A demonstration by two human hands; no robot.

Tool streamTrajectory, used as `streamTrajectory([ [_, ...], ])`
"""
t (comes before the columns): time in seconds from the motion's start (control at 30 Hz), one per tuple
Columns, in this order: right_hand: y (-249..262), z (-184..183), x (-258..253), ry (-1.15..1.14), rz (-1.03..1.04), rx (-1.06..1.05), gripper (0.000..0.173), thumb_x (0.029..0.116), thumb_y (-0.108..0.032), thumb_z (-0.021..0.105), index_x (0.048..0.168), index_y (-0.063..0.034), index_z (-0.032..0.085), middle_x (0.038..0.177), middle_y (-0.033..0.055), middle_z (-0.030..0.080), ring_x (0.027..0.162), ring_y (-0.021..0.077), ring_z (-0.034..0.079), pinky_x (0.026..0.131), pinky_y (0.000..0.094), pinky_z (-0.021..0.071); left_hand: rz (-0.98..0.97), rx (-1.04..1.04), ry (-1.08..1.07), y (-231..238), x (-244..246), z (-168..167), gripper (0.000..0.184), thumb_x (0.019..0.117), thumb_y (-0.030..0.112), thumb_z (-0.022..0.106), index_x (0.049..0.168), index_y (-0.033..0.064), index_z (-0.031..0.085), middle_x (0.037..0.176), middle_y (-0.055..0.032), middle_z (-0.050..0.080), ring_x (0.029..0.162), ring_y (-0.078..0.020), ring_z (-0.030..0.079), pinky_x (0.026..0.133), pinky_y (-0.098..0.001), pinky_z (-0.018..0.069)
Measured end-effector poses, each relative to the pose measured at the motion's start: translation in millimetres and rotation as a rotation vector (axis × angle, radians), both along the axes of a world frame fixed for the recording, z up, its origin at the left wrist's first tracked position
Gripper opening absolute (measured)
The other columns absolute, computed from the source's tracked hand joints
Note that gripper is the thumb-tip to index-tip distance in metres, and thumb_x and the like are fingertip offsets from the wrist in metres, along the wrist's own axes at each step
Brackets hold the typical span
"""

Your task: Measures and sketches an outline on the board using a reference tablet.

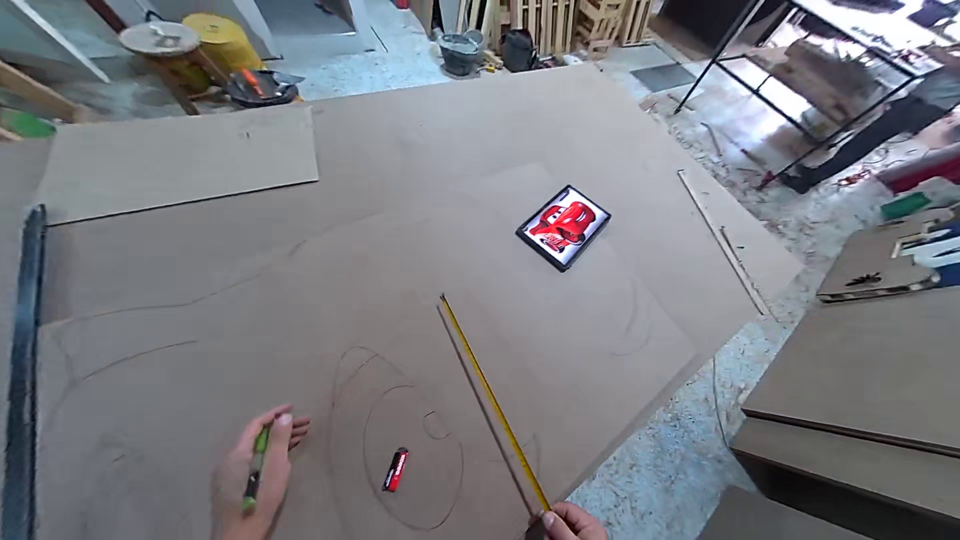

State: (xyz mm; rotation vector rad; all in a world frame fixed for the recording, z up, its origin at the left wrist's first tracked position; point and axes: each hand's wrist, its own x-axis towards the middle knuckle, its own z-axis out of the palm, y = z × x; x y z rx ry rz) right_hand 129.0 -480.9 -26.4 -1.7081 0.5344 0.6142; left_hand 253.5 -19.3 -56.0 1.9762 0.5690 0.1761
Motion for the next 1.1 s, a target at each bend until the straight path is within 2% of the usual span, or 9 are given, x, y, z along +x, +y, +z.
streamTrajectory([
  [0.2, -44.6, 14.2, 44.4, -0.023, -0.042, -0.059, 0.025, 0.1034, -0.026, 0.062, 0.108, -0.0069, 0.077, 0.082, 0.0042, 0.075, 0.072, 0.0145, 0.070, 0.072, 0.0361, 0.0595, -0.124, 0.013, -0.043, -85.5, -34.3, 14.1, 0.040, 0.1080, 0.026, 0.051, 0.136, -0.0021, 0.058, 0.116, -0.0133, 0.072, 0.103, -0.0182, 0.072, 0.092, -0.0412, 0.0608],
  [0.33, -83.2, 13.1, 98.3, -0.118, -0.087, -0.054, 0.023, 0.1032, -0.022, 0.061, 0.108, -0.0053, 0.076, 0.081, 0.0058, 0.075, 0.072, 0.0165, 0.071, 0.072, 0.0369, 0.0605, -0.199, -0.024, -0.075, -156.3, -23.9, 26.8, 0.036, 0.1063, 0.021, 0.053, 0.133, -0.0016, 0.061, 0.116, -0.0116, 0.073, 0.103, -0.0149, 0.071, 0.090, -0.0366, 0.0603],
  [0.43, -132.7, 8.7, 164.8, -0.242, -0.090, -0.081, 0.026, 0.1038, -0.025, 0.059, 0.112, -0.0060, 0.076, 0.084, 0.0058, 0.075, 0.076, 0.0170, 0.071, 0.073, 0.0373, 0.0612, -0.256, -0.038, -0.064, -203.0, -5.7, 26.5, 0.034, 0.1049, 0.018, 0.055, 0.133, -0.0002, 0.063, 0.117, -0.0096, 0.073, 0.105, -0.0134, 0.071, 0.093, -0.0345, 0.0601],
  [0.57, -215.9, 10.1, 287.6, -0.348, -0.039, -0.282, 0.031, 0.1048, -0.034, 0.055, 0.112, -0.0123, 0.076, 0.100, 0.0015, 0.077, 0.085, 0.0160, 0.072, 0.078, 0.0410, 0.0610, -0.252, 0.022, 0.013, -266.9, 32.6, 20.5, 0.034, 0.1038, 0.023, 0.056, 0.132, 0.0054, 0.065, 0.118, -0.0048, 0.074, 0.106, -0.0101, 0.071, 0.094, -0.0321, 0.0599],
  [0.67, -266.2, 7.9, 396.2, -0.376, -0.022, -0.391, 0.030, 0.1067, -0.032, 0.055, 0.116, -0.0136, 0.076, 0.104, 0.0054, 0.075, 0.092, 0.0197, 0.070, 0.083, 0.0492, 0.0565, -0.229, 0.011, 0.080, -325.7, 76.6, 20.5, 0.037, 0.1026, 0.026, 0.057, 0.135, 0.0099, 0.064, 0.123, -0.0017, 0.073, 0.110, -0.0094, 0.070, 0.096, -0.0326, 0.0600],
  [0.77, -291.6, -3.9, 495.5, -0.398, 0.014, -0.427, 0.034, 0.1080, -0.036, 0.053, 0.119, -0.0120, 0.074, 0.109, 0.0120, 0.074, 0.101, 0.0277, 0.069, 0.089, 0.0575, 0.0535, -0.258, -0.036, 0.172, -380.1, 137.7, 19.6, 0.040, 0.1018, 0.028, 0.059, 0.139, 0.0140, 0.061, 0.133, -0.0003, 0.068, 0.115, -0.0107, 0.069, 0.098, -0.0351, 0.0596],
  [0.87, -291.2, -18.0, 574.7, -0.383, 0.075, -0.362, 0.040, 0.1085, -0.039, 0.049, 0.125, -0.0087, 0.069, 0.119, 0.0145, 0.072, 0.112, 0.0294, 0.067, 0.096, 0.0589, 0.0515, -0.266, -0.093, 0.272, -419.1, 197.3, 20.9, 0.043, 0.1022, 0.031, 0.060, 0.143, 0.0161, 0.057, 0.138, -0.0009, 0.065, 0.114, -0.0121, 0.068, 0.099, -0.0381, 0.0578],
  [0.93, -281.9, -21.8, 611.5, -0.348, 0.117, -0.286, 0.041, 0.1089, -0.040, 0.048, 0.126, -0.0087, 0.068, 0.125, 0.0128, 0.070, 0.116, 0.0268, 0.065, 0.098, 0.0566, 0.0499, -0.241, -0.139, 0.291, -434.9, 230.0, 22.3, 0.045, 0.1021, 0.033, 0.060, 0.143, 0.0156, 0.056, 0.137, -0.0027, 0.065, 0.114, -0.0127, 0.068, 0.100, -0.0377, 0.0575],
  [1.1, -265.1, -22.6, 641.5, -0.256, 0.170, -0.129, 0.035, 0.1105, -0.036, 0.046, 0.119, -0.0096, 0.067, 0.114, 0.0086, 0.074, 0.101, 0.0221, 0.070, 0.086, 0.0496, 0.0544, -0.168, -0.260, 0.295, -447.2, 268.9, 34.0, 0.053, 0.1021, 0.038, 0.063, 0.149, 0.0150, 0.050, 0.146, -0.0081, 0.059, 0.131, -0.0178, 0.060, 0.108, -0.0411, 0.0525],
])
